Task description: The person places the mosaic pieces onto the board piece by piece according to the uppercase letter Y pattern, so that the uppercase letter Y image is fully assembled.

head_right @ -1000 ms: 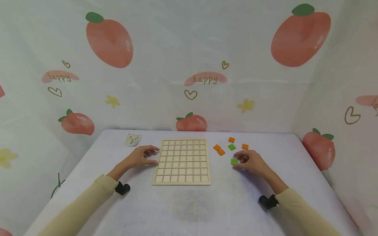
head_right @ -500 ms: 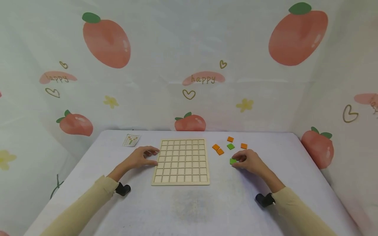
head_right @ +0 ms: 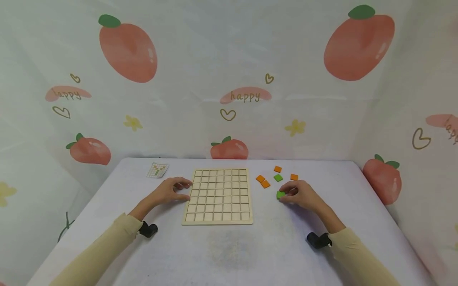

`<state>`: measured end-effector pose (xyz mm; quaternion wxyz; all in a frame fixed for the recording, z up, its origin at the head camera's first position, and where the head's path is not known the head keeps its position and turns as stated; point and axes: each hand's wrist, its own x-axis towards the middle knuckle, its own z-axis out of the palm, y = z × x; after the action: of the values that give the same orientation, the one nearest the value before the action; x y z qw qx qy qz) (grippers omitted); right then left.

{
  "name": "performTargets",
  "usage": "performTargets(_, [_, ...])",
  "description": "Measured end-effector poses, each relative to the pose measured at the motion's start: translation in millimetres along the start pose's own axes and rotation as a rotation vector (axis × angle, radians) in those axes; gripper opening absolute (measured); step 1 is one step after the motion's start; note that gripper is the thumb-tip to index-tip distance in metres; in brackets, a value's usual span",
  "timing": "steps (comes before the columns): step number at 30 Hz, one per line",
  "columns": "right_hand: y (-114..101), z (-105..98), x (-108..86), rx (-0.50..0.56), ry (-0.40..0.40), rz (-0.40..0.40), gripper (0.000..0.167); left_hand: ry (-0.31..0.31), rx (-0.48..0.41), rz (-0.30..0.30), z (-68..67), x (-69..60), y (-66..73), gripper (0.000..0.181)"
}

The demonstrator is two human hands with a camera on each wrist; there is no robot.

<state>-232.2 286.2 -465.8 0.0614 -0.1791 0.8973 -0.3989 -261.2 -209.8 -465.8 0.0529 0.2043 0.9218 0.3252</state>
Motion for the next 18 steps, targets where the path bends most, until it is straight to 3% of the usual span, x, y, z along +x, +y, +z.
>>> performTargets(8, [-4,5,3.8,0.072,0.000,-0.143,0.025,-0.009,0.008,-0.009,-1.6,1.4,-0.6,0.054])
performTargets(18, [-23,22,19.0,0.144,-0.012,-0.161,0.028,-0.032,-0.011,0.008,-0.7,2.6,-1.7,0.051])
